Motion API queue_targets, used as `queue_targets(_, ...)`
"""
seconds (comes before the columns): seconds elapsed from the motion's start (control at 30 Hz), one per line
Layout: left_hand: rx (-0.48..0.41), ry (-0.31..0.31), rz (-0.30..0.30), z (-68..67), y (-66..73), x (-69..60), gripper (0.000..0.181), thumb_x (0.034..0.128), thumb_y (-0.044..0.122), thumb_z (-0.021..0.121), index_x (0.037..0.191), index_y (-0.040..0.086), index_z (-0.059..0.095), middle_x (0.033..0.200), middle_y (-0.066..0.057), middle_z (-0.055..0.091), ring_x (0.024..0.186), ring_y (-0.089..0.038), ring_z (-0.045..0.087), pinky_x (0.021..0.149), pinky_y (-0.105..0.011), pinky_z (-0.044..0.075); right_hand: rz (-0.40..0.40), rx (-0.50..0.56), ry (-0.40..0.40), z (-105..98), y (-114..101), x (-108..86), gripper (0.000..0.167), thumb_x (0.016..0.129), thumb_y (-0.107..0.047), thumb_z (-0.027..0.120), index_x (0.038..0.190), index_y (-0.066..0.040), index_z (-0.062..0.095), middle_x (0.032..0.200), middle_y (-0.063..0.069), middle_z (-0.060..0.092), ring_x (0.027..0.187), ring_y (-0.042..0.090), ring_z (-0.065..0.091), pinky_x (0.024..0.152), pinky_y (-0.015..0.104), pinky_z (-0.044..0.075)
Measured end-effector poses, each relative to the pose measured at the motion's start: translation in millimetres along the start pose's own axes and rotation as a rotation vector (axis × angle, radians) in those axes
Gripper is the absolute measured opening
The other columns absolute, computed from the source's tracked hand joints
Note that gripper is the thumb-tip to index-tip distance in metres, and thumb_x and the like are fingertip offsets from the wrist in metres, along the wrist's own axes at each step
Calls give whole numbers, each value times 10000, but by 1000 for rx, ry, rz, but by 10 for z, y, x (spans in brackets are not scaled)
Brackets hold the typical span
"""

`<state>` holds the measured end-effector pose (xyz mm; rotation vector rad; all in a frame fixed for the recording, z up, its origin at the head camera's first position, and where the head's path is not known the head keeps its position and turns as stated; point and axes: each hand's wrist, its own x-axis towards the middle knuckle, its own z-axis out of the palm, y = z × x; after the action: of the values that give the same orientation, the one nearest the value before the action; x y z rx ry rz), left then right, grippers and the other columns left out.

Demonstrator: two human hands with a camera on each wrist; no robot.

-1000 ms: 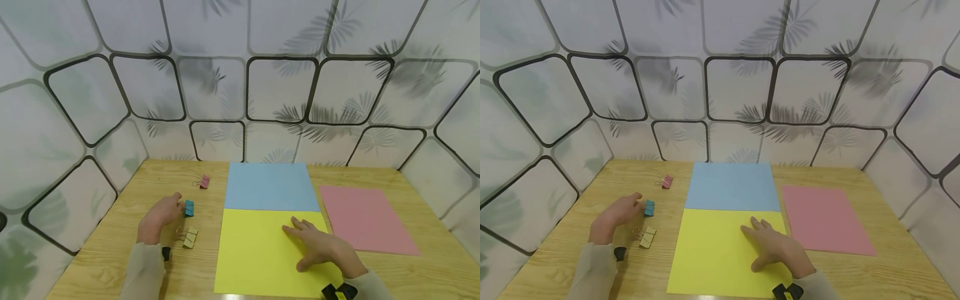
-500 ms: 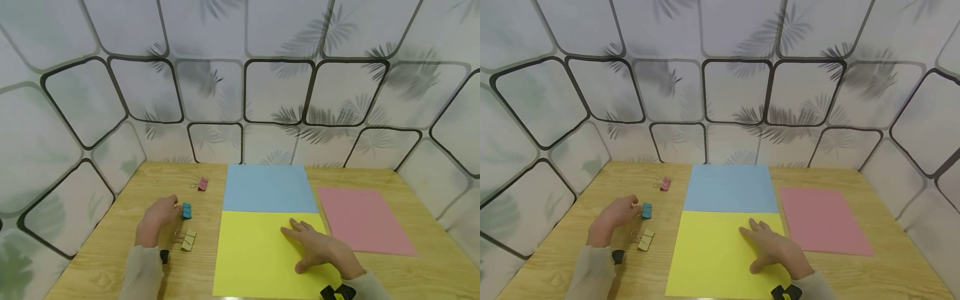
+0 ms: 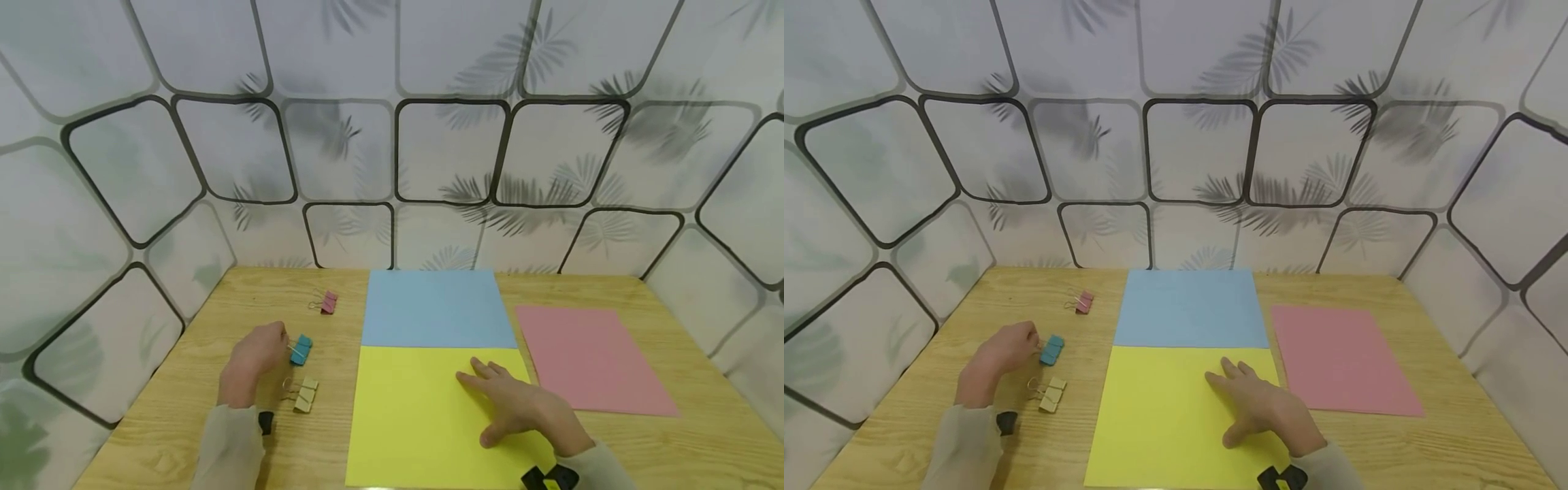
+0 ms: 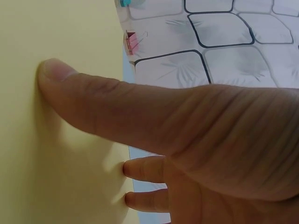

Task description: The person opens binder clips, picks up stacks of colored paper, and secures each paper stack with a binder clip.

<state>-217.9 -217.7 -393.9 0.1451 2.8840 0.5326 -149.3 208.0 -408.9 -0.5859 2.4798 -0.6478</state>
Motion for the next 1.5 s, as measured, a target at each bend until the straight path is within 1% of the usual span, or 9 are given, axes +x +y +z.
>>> queue_targets(0.17,-10,20,16,10,-14,11,234,1030,88,351,937,13,552,813,-90,553,686,-209,476,599,-342,392,-1,-5,2,8,7,10,995,719,-282,893,1538,-96,358,1618,251,143,1457,518,122,1007,744,291)
queue_targets(0.37,-66,45,10,-2,-7,8,258,1045,96,333,997,-20,559,874,-120,584,686,-214,480,598,-343,402,2,0,1,6,5,18,994,718,-273,894,1538,-102,360,1619,245,144,1458,515,122,1003,743,298)
queue_targets(0.73,-125,23,-19,14,-13,30,308,1052,110,299,1146,-87,517,871,-141,575,642,-220,465,564,-335,393,-6,-11,2,6,-3,22,989,718,-260,899,1533,-92,366,1613,257,154,1452,521,139,999,741,307)
queue_targets(0.93,-195,6,-21,18,-12,34,328,1053,118,242,1156,-113,451,763,-119,465,590,-195,394,551,-328,366,-9,-10,8,11,-6,19,989,712,-252,901,1530,-88,371,1612,263,150,1453,523,134,1009,736,299)
queue_targets(1.07,-285,-2,-19,26,-16,34,320,1056,134,213,1143,-100,414,740,-110,410,570,-176,335,550,-327,343,-10,-12,11,12,-8,18,992,707,-258,902,1528,-83,373,1609,271,146,1449,531,130,1012,741,289)
queue_targets(1.2,-394,8,-27,20,-11,29,266,1060,157,212,1005,-32,391,776,-113,391,614,-188,320,581,-337,331,-6,-11,10,13,-7,16,989,711,-261,899,1529,-88,372,1611,267,146,1453,524,130,1014,741,286)
queue_targets(1.3,-532,24,-42,28,-16,27,250,1063,159,231,981,-20,384,875,-155,433,708,-223,452,656,-367,434,-9,-11,10,16,-1,14,991,709,-266,900,1529,-88,373,1610,269,148,1452,525,133,1013,740,287)
queue_targets(1.43,-758,51,-56,38,-26,44,316,1073,162,256,1177,-96,407,1091,-232,487,944,-279,612,854,-433,542,-21,-12,11,17,11,10,1001,702,-278,900,1527,-74,371,1606,282,144,1444,543,129,1018,738,284)
queue_targets(1.5,-856,55,-54,32,-20,59,349,1079,161,262,1249,-119,384,1126,-237,485,952,-244,633,889,-406,548,-25,-14,11,17,15,6,1003,702,-284,898,1526,-69,368,1604,288,141,1441,551,127,1022,736,281)
